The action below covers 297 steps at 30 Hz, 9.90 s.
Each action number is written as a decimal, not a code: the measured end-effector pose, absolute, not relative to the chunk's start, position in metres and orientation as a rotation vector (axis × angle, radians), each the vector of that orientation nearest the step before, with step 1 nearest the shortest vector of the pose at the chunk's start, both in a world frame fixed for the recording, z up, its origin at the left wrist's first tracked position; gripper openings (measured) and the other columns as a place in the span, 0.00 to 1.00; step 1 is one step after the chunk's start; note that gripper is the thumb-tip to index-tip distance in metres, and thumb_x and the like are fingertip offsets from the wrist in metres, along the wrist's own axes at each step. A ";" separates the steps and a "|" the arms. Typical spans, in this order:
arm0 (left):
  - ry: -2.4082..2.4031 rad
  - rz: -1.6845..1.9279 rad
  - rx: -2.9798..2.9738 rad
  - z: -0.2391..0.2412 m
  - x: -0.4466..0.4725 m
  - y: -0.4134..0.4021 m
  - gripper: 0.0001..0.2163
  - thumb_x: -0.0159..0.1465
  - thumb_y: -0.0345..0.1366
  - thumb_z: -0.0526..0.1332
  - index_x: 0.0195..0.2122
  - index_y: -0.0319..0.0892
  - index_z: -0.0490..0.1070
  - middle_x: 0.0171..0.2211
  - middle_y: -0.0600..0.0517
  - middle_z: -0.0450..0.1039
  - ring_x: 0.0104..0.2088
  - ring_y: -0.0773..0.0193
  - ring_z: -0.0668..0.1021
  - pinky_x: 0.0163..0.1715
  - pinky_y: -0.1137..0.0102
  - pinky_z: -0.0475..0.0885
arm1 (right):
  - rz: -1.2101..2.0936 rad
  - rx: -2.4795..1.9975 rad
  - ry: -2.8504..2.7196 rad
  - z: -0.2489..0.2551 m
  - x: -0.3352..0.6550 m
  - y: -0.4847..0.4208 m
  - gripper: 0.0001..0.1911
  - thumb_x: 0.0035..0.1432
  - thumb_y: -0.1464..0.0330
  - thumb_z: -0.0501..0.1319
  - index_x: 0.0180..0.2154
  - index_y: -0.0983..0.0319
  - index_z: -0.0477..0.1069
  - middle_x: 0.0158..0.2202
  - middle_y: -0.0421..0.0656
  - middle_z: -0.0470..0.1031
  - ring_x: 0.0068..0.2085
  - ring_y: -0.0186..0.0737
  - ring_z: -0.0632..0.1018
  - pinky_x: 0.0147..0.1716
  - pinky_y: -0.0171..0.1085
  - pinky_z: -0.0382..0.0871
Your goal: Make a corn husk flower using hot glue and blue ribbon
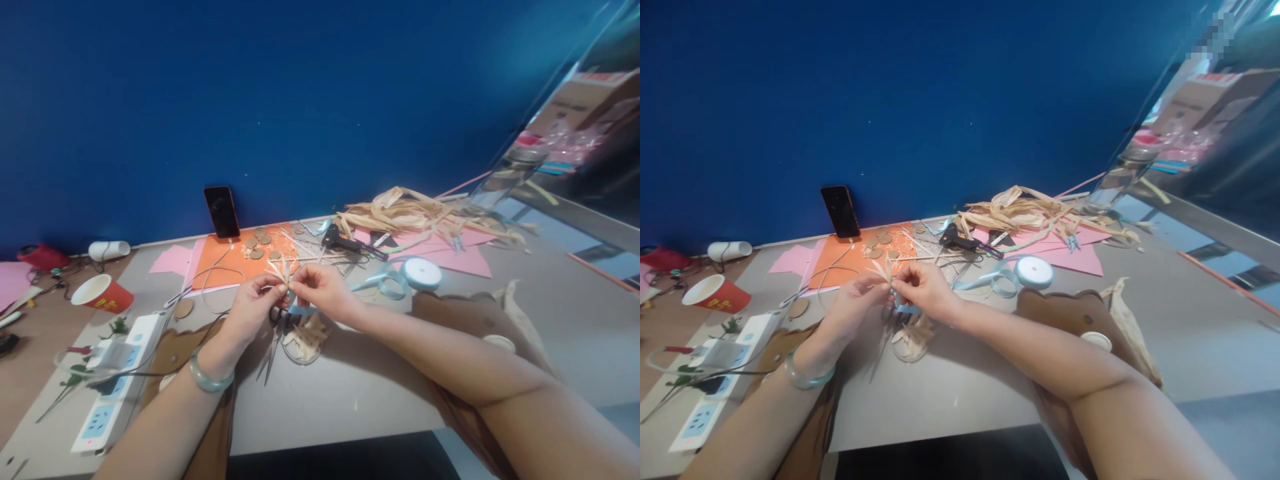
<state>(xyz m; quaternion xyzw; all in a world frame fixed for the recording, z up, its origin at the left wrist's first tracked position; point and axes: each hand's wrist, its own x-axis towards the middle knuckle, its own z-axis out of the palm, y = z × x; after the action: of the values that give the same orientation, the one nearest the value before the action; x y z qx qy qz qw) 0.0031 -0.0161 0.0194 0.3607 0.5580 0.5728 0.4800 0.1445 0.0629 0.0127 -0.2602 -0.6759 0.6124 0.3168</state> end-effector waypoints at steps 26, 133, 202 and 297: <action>1.695 1.696 1.684 -0.006 0.003 -0.017 0.03 0.58 0.33 0.62 0.32 0.41 0.70 0.31 0.52 0.70 0.31 0.67 0.74 0.32 0.73 0.70 | 1.710 -0.673 -1.806 0.020 0.144 0.066 0.05 0.49 0.68 0.62 0.27 0.64 0.68 0.17 0.35 0.67 0.19 0.29 0.70 0.19 0.29 0.64; 1.194 1.542 1.056 0.015 0.008 -0.025 0.08 0.55 0.36 0.68 0.27 0.40 0.71 0.21 0.55 0.73 0.22 0.70 0.74 0.28 0.75 0.70 | 1.762 -0.500 -1.822 0.037 0.156 0.063 0.12 0.47 0.64 0.67 0.25 0.66 0.71 0.22 0.40 0.74 0.22 0.28 0.71 0.21 0.29 0.63; 1.178 1.679 0.668 0.015 0.025 -0.026 0.12 0.48 0.37 0.72 0.25 0.39 0.69 0.19 0.57 0.70 0.20 0.73 0.71 0.25 0.76 0.67 | 1.424 -0.567 -1.941 0.028 0.155 0.052 0.08 0.53 0.67 0.62 0.26 0.65 0.71 0.21 0.38 0.71 0.22 0.28 0.67 0.22 0.29 0.59; 1.409 1.344 1.127 0.022 0.001 -0.021 0.12 0.57 0.42 0.65 0.27 0.38 0.71 0.27 0.49 0.76 0.32 0.63 0.78 0.37 0.69 0.71 | 1.600 -0.613 -2.021 0.026 0.154 0.071 0.06 0.51 0.68 0.61 0.26 0.65 0.69 0.21 0.36 0.69 0.21 0.26 0.68 0.20 0.28 0.61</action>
<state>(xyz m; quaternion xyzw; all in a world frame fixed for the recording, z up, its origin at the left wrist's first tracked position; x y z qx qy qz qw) 0.0007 -0.0208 0.0219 0.4520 0.5650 0.5391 0.4311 0.1538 0.0711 0.0256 -0.2244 -0.7397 0.5858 0.2436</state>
